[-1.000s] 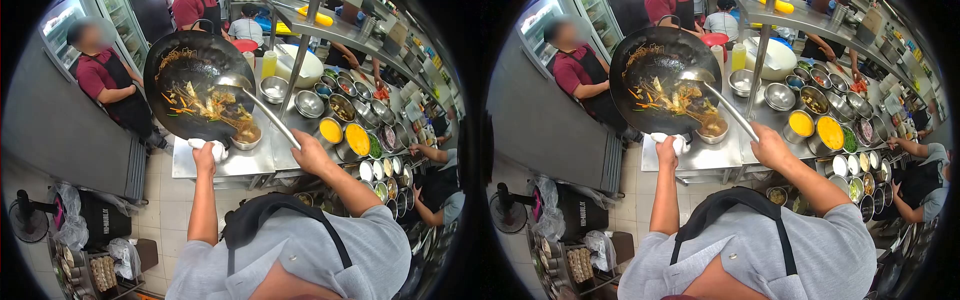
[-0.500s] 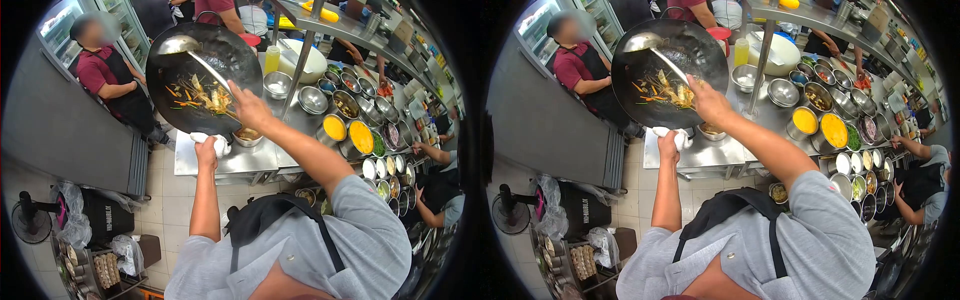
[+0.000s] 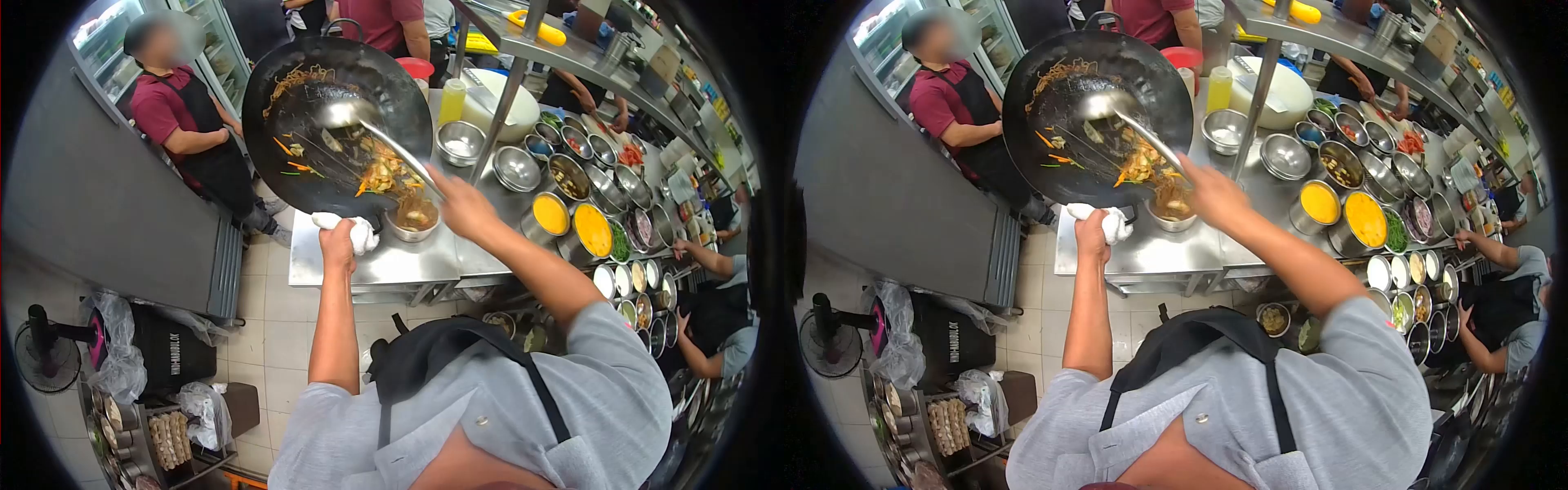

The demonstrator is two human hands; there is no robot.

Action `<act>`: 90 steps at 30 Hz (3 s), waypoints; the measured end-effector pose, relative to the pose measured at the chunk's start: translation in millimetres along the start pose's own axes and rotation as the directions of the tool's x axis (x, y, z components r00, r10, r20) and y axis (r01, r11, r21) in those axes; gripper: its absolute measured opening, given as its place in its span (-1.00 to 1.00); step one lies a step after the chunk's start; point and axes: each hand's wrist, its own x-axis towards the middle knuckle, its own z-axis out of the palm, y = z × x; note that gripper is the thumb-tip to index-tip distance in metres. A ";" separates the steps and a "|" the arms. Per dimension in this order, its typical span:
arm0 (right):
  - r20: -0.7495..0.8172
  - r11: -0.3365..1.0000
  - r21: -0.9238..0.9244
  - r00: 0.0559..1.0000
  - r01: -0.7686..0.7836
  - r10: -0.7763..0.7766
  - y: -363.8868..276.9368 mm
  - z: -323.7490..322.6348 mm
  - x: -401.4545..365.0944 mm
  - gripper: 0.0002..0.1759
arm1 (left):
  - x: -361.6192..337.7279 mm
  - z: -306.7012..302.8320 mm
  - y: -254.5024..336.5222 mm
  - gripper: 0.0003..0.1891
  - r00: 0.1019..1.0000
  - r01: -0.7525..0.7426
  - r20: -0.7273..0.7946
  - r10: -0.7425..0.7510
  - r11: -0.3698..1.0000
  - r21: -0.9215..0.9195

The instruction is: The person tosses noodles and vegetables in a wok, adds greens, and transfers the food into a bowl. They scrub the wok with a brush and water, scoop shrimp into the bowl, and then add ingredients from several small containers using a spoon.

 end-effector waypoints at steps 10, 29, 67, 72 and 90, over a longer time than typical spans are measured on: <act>0.189 0.997 -0.063 0.980 -0.055 0.066 26.0 1.9 -100.9 -0.19 | 5.2 -1.1 1.0 -0.90 0.999 -0.033 0.036 0.033 0.999 0.002; 0.151 0.991 -0.131 0.988 -0.003 0.023 32.6 -29.3 -56.7 -0.22 | 8.9 -7.0 -7.5 -0.89 0.999 -0.033 0.015 0.032 0.999 0.026; 0.297 0.954 -0.139 0.908 -0.266 0.297 0.4 -90.9 -147.7 -0.23 | 23.5 18.0 -57.8 -0.89 0.983 -0.178 -0.033 0.178 0.984 0.007; 0.183 0.979 -0.087 0.963 -0.186 0.199 15.2 -38.0 -100.7 -0.24 | 23.4 15.5 -61.6 -0.93 0.991 -0.127 -0.052 0.125 0.992 -0.024; 0.280 0.962 -0.183 0.928 -0.201 0.247 24.2 -118.0 -158.5 -0.26 | 28.6 -1.2 -44.2 -0.88 0.993 -0.100 -0.064 0.099 0.995 -0.020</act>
